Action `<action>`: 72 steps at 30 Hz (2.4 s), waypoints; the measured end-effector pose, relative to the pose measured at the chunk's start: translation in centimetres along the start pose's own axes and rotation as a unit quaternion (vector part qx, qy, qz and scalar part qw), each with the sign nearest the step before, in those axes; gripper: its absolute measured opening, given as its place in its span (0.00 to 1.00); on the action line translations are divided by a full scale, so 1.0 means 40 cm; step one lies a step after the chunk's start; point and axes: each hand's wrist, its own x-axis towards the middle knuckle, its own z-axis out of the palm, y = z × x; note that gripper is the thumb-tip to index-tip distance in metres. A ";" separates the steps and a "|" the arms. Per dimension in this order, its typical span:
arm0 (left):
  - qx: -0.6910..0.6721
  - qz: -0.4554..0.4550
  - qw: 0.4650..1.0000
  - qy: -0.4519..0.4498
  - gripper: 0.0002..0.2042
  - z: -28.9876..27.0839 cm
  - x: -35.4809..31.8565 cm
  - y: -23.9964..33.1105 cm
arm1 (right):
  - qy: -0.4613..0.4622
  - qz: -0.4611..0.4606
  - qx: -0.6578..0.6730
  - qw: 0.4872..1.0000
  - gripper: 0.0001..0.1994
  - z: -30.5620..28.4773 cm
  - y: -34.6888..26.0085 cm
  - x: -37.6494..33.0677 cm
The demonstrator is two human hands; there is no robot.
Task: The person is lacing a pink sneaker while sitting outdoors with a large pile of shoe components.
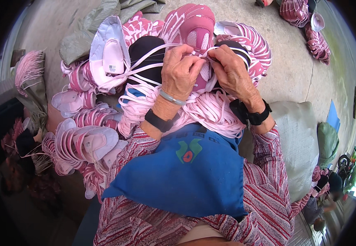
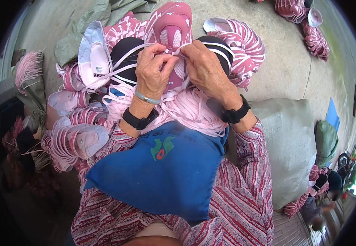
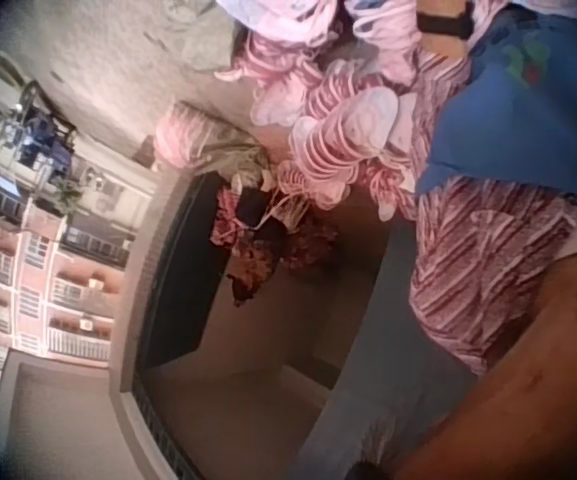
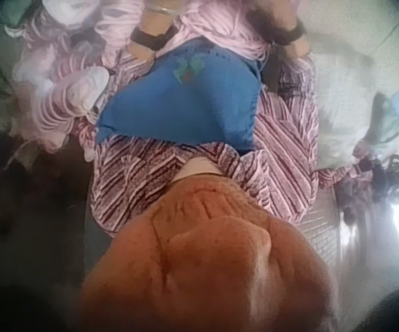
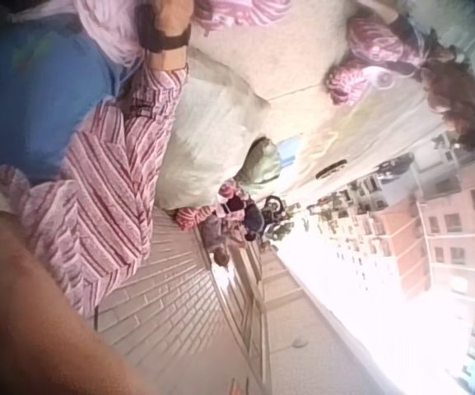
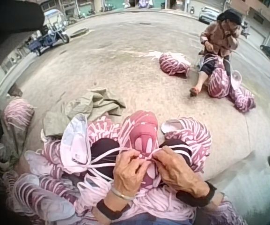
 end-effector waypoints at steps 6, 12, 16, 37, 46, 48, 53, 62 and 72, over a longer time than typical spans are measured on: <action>-0.007 -0.019 1.000 -0.005 0.09 -0.001 0.001 0.002 | 0.000 0.005 0.034 0.999 0.09 -0.006 0.015 0.005; -0.024 -0.009 1.000 0.000 0.07 -0.006 0.003 0.000 | -0.016 0.017 0.047 0.999 0.09 -0.007 0.006 -0.007; -0.006 -0.002 1.000 -0.011 0.07 -0.007 0.000 0.006 | -0.004 0.011 0.050 0.999 0.09 -0.007 -0.001 -0.006; -0.019 -0.039 0.999 -0.026 0.06 -0.019 -0.008 0.026 | 0.019 0.042 0.065 0.997 0.09 0.005 -0.027 -0.019; 0.002 -0.043 0.999 -0.031 0.06 -0.012 0.003 0.033 | 0.022 0.034 0.034 0.999 0.11 0.014 -0.023 -0.030; 0.003 -0.049 0.998 -0.035 0.06 -0.007 0.009 0.032 | 0.030 0.034 0.027 0.999 0.11 0.017 -0.020 -0.027; -0.041 -0.040 0.997 -0.044 0.04 -0.037 0.022 0.018 | 0.044 0.047 0.022 0.998 0.14 0.014 -0.037 -0.023; -0.202 -0.140 0.963 -0.107 0.04 -0.094 0.017 -0.018 | 0.046 -0.128 -0.174 0.975 0.13 0.031 -0.057 0.018; -0.139 -0.086 0.984 -0.072 0.18 -0.091 0.002 -0.029 | -0.158 -0.078 0.225 0.958 0.05 0.007 -0.270 -0.016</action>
